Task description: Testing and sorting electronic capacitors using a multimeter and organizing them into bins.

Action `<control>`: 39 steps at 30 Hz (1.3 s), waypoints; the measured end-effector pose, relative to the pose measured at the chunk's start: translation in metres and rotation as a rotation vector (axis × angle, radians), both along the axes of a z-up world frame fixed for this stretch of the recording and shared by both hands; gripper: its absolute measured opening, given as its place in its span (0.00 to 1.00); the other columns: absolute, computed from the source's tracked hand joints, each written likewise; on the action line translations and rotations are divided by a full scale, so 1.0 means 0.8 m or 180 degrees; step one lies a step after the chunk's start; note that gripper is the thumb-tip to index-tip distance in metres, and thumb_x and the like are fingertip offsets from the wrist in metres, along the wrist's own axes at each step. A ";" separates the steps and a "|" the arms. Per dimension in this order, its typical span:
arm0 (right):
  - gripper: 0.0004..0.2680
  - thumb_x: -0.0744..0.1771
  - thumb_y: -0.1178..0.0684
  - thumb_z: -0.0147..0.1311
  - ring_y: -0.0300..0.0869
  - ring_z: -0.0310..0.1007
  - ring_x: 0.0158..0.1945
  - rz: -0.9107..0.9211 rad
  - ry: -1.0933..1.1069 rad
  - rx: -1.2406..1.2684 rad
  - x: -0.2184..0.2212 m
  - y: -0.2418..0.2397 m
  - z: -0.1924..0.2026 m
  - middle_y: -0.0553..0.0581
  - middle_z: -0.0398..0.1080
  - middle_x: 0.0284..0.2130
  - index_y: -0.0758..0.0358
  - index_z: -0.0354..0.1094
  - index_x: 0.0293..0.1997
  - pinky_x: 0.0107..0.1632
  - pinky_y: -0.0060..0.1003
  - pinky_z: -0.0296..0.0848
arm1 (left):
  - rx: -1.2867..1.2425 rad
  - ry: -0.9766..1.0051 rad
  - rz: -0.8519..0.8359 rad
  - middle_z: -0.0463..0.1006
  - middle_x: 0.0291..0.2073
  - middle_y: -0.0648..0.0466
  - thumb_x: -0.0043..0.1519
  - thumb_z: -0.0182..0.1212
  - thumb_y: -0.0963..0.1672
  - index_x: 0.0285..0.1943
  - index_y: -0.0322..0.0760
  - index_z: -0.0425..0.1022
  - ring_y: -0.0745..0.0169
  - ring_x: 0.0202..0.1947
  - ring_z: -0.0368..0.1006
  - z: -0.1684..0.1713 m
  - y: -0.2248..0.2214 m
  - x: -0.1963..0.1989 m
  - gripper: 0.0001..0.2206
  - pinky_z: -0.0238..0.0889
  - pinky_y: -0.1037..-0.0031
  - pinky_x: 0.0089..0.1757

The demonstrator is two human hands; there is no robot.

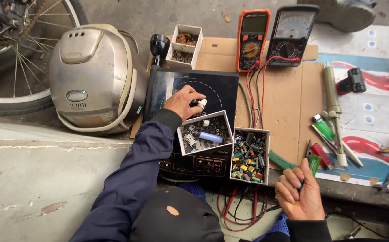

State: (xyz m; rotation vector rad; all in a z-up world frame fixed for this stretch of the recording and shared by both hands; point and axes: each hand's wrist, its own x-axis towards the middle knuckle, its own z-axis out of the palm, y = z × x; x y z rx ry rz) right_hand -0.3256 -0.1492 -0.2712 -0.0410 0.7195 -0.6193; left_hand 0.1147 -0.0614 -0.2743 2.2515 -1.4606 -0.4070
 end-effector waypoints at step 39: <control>0.18 0.77 0.39 0.54 0.28 0.44 0.12 0.0235 0.0200 -0.0056 -0.011 0.058 0.009 0.42 0.57 0.17 0.49 0.59 0.29 0.12 0.24 0.44 | -0.0655 -0.0459 0.0013 0.69 0.76 0.42 0.57 0.70 0.46 0.79 0.44 0.65 0.44 0.74 0.66 0.077 0.117 -0.126 0.37 0.62 0.53 0.67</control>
